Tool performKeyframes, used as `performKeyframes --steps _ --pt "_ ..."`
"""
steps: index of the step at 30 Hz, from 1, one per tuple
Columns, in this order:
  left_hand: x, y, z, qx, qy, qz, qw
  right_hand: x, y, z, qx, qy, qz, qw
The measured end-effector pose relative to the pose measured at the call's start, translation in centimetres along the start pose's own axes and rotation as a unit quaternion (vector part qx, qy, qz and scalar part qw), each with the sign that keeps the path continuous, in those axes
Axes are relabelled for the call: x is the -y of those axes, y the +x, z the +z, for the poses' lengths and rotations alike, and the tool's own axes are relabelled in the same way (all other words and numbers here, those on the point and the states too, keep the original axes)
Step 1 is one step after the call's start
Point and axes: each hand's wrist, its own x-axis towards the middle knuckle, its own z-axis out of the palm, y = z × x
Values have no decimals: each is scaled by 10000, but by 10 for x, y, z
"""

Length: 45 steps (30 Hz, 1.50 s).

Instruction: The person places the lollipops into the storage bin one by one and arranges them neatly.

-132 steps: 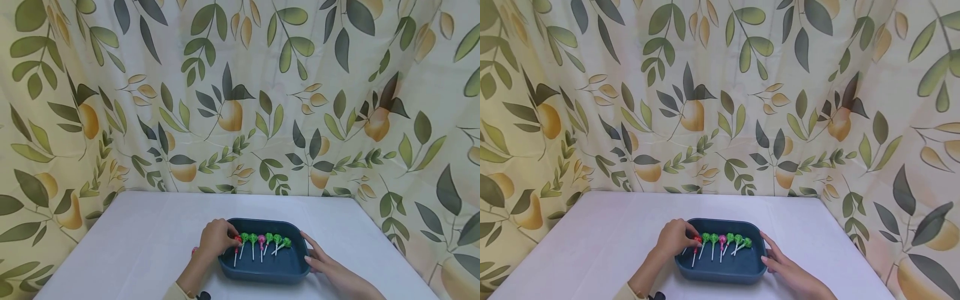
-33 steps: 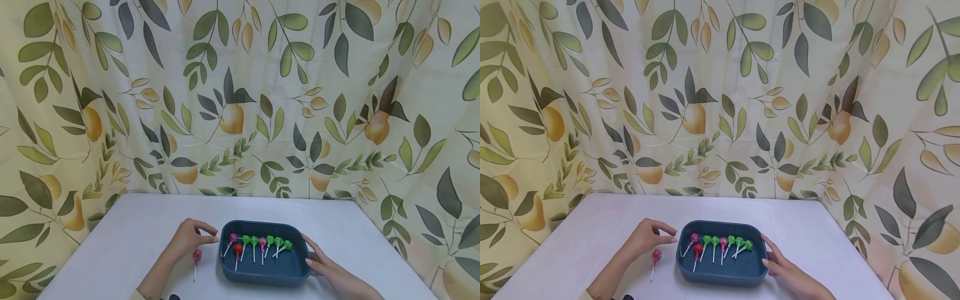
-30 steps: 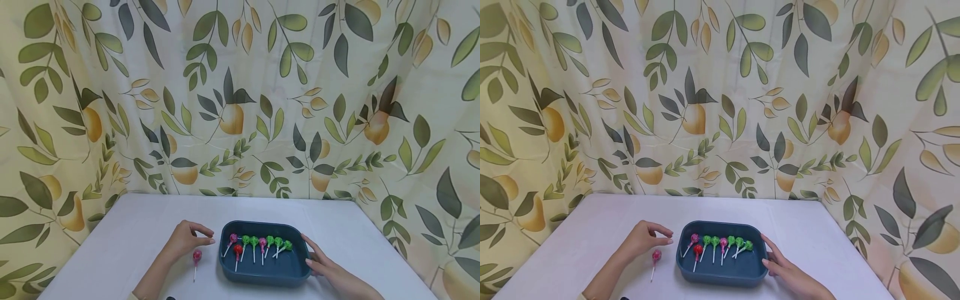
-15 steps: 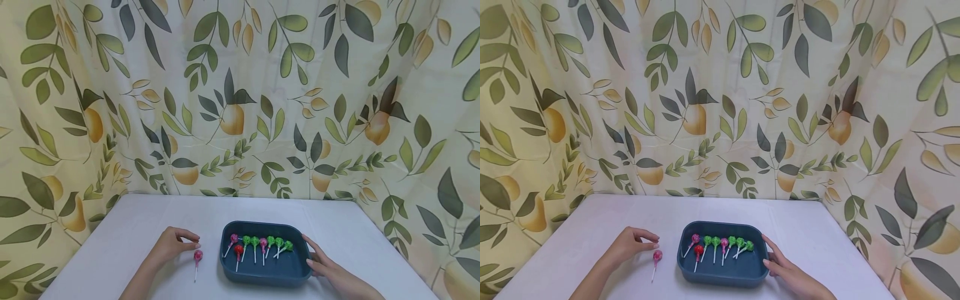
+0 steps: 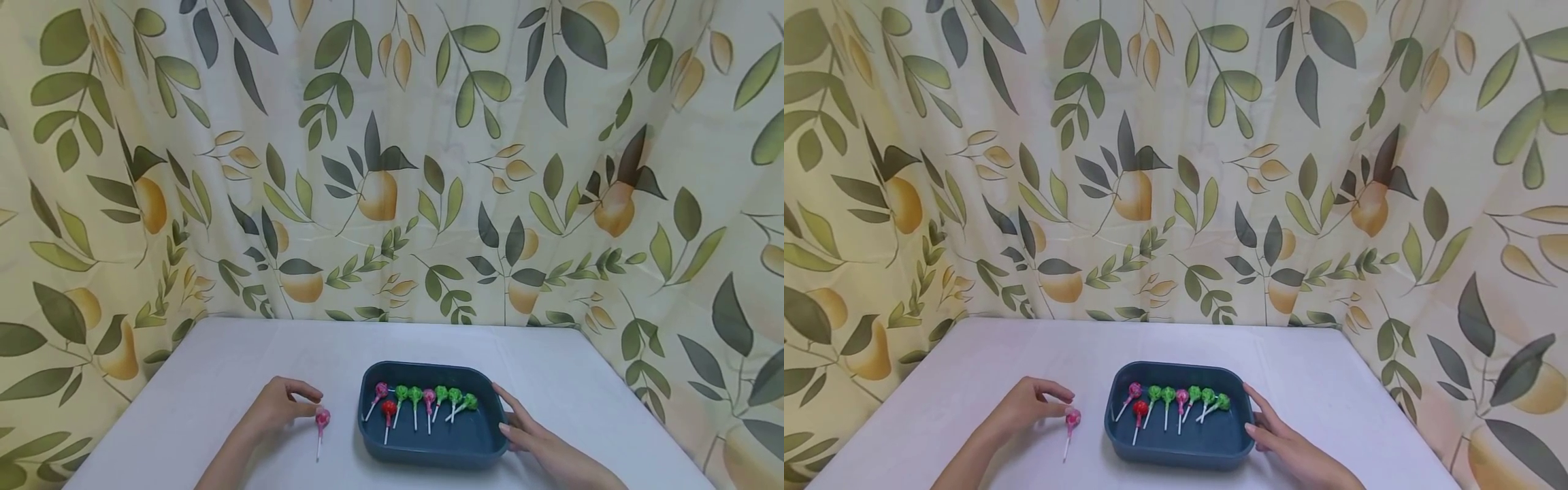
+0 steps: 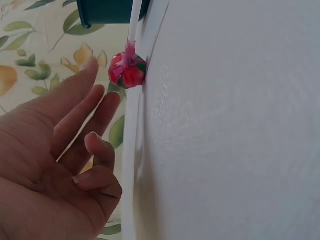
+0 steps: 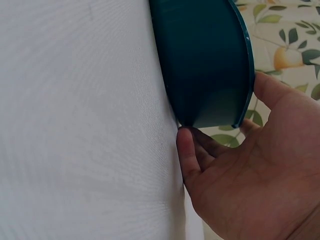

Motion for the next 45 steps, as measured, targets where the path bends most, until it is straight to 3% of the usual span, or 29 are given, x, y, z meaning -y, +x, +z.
performKeyframes --steps 11,45 --pt "6 0 9 299 -121 431 9985 0 0 0 23 -46 -36 10000" --pt "3 -1 9 360 172 227 9989 1 -4 0 140 24 -136 9998"
